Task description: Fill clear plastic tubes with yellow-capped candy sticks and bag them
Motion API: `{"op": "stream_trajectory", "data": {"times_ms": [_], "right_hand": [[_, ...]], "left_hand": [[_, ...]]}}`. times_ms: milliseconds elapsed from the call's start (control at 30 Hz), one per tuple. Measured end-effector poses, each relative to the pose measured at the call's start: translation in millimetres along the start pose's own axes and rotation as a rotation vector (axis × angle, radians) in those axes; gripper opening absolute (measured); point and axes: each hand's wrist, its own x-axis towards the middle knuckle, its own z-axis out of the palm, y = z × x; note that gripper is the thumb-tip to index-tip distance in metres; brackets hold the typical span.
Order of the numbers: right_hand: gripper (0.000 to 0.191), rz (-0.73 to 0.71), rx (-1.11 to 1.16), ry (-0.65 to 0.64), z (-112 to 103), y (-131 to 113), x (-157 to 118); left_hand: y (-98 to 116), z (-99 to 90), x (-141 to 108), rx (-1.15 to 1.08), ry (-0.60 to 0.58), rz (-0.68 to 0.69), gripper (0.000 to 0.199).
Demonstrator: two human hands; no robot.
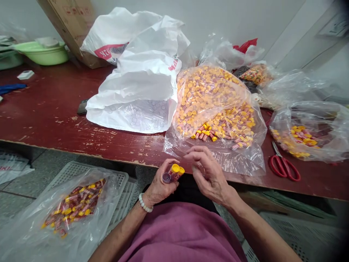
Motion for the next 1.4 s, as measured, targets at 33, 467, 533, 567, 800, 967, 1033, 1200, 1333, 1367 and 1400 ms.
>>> {"op": "stream_trajectory", "data": {"times_ms": [33,467,533,567,800,967,1033,1200,1333,1367,1400], "right_hand": [[0.043,-0.016,-0.033,-0.032,2,1,-1],[0.035,0.510,-0.713,0.103,-37,143,45],[0.036,0.551,-0.747,0.057,-38,155,48],[0.035,0.557,-0.743,0.048,-38,158,47],[0.029,0.462,-0.636,0.076,-38,157,33],[0.029,0.453,0.028,0.342,-19,99,22],[0.029,0.398,0.378,0.297,-3,63,18],[0.020,0.261,0.497,0.151,22,13,7],[0.016,0.135,0.243,-0.016,16,17,2],[0.018,0.099,0.201,-0.054,14,19,2],[0.020,0.063,0.163,-0.084,12,21,1]], "left_hand": [[-2,-0.2,-1,-0.016,0.000,-0.023,0.047],[-16,-5.5,-6,-0.242,0.009,-0.153,0.055],[-14,-5.2,-6,-0.224,-0.001,-0.143,0.054],[-13,-5.1,-6,-0.211,-0.002,-0.136,0.054],[-11,-5.0,-6,-0.133,-0.009,-0.104,0.054],[-9,-4.3,-9,-0.121,-0.057,-0.092,0.054],[-8,-3.2,-9,-0.121,-0.077,-0.088,0.055],[-4,-2.2,-10,-0.122,-0.081,-0.098,0.054],[-6,-3.1,-12,-0.201,-0.122,-0.129,0.050],[-8,-2.9,-13,-0.236,-0.131,-0.139,0.050],[-9,-2.4,-13,-0.274,-0.136,-0.147,0.050]]}}
